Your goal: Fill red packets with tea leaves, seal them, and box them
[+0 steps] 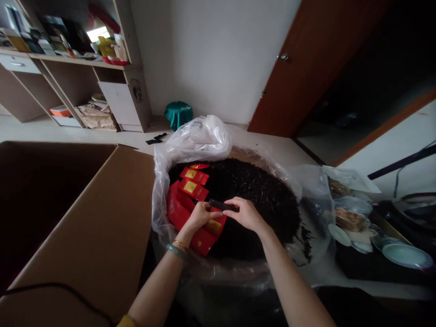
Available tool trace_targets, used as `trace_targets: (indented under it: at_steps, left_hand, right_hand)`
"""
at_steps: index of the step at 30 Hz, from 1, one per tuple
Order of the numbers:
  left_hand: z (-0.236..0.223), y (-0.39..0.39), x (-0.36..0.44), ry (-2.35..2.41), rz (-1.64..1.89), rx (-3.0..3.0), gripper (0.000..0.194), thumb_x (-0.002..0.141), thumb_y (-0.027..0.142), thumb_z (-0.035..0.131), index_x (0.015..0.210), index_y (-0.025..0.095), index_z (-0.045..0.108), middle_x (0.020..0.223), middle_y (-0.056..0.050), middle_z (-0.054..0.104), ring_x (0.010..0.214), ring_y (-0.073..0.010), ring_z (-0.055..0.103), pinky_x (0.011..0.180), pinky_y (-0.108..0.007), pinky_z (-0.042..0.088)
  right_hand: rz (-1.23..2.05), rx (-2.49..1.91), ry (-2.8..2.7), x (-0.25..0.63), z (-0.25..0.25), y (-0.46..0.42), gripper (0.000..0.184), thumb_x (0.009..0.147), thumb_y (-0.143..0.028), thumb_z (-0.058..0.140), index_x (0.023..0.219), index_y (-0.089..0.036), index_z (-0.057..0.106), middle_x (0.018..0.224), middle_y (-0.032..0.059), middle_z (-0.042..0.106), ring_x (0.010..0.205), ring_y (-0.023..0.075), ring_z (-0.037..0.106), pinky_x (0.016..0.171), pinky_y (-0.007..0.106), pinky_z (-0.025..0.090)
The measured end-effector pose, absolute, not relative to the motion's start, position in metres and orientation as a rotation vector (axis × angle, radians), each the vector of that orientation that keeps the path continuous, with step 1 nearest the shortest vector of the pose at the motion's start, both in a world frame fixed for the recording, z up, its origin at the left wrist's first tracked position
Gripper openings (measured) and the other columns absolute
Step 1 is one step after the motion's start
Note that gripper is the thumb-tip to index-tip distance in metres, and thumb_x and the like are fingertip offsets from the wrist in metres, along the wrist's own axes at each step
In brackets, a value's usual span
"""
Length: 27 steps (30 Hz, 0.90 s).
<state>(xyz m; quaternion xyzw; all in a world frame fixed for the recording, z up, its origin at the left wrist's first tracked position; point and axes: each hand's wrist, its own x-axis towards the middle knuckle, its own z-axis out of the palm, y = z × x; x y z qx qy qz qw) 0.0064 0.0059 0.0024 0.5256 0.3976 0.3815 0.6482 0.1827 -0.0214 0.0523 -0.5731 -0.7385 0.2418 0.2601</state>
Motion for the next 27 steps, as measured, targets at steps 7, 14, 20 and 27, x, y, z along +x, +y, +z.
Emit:
trace_targets:
  at_steps: [7, 14, 20, 27]
  left_hand:
    - [0.008, 0.003, 0.006, 0.803, 0.851, 1.190, 0.043, 0.048, 0.039, 0.086, 0.079, 0.011, 0.075, 0.070, -0.002, 0.071, 0.063, -0.0146, 0.059, 0.062, -0.024, 0.047]
    - [0.005, 0.003, 0.005, 0.785, 0.870, 1.220, 0.041, 0.050, 0.037, 0.086, 0.080, 0.011, 0.075, 0.069, -0.003, 0.071, 0.063, -0.0152, 0.060, 0.065, -0.025, 0.048]
    - [0.006, 0.003, 0.004, 0.835, 0.823, 1.248, 0.036, 0.050, 0.036, 0.086, 0.074, 0.011, 0.076, 0.061, -0.002, 0.068, 0.056, -0.0139, 0.057, 0.059, -0.024, 0.045]
    - [0.008, 0.003, 0.005, 0.869, 0.824, 1.285, 0.041, 0.051, 0.040, 0.085, 0.078, 0.010, 0.075, 0.063, -0.002, 0.067, 0.061, -0.0148, 0.058, 0.060, -0.024, 0.046]
  right_hand:
    - [0.544, -1.556, -2.035, 0.184, 0.053, -0.025, 0.024, 0.074, -0.022, 0.071, 0.098, -0.022, 0.072, 0.092, 0.0048, 0.070, 0.083, 0.0187, 0.066, 0.077, 0.029, 0.050]
    - [0.558, -1.531, -2.050, 0.184, 0.055, -0.026, 0.024, 0.075, -0.023, 0.070, 0.099, -0.023, 0.071, 0.092, 0.0043, 0.069, 0.083, 0.0185, 0.066, 0.077, 0.029, 0.050]
    - [0.614, -1.502, -2.076, 0.193, 0.056, -0.025, 0.032, 0.070, -0.024, 0.074, 0.102, -0.022, 0.069, 0.097, 0.0038, 0.068, 0.089, 0.0190, 0.065, 0.082, 0.031, 0.050]
    - [0.606, -1.529, -2.052, 0.192, 0.060, -0.025, 0.021, 0.074, -0.023, 0.071, 0.095, -0.022, 0.071, 0.091, 0.0030, 0.069, 0.083, 0.0182, 0.066, 0.079, 0.030, 0.050]
